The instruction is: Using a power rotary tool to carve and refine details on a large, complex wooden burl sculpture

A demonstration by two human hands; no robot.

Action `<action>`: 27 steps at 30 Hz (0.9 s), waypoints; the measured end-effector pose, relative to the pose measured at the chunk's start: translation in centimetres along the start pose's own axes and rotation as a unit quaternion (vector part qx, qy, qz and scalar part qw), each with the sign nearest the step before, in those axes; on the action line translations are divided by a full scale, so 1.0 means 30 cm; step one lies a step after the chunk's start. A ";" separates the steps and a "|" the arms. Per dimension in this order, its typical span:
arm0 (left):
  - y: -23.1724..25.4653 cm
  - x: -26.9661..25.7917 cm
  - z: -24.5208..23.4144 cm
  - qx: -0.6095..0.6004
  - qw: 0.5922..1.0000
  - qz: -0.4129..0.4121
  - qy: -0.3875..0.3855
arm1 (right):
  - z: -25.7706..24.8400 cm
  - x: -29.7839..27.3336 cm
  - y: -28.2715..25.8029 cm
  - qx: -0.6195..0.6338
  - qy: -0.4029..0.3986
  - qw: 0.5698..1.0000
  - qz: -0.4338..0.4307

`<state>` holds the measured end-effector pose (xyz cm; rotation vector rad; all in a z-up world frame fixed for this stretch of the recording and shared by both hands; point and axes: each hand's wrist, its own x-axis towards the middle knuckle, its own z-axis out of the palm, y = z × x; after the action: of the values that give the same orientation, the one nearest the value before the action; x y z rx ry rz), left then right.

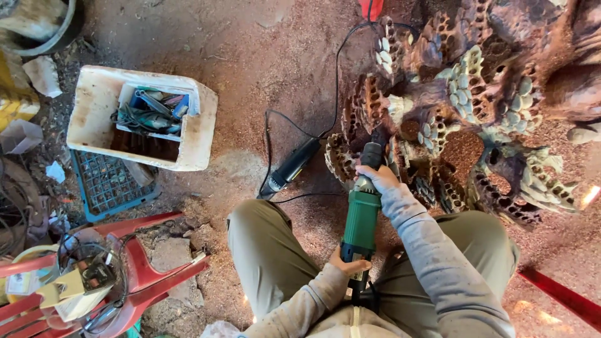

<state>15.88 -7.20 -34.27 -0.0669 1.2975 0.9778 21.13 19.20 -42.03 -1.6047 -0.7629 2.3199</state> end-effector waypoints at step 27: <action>-0.128 0.110 -0.089 0.112 0.987 0.117 0.013 | -0.023 0.036 0.060 0.002 0.014 1.000 -0.024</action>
<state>16.09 -9.17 -39.64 0.2520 1.4540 1.0236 21.56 18.38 -44.04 -1.5962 -0.7812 2.2598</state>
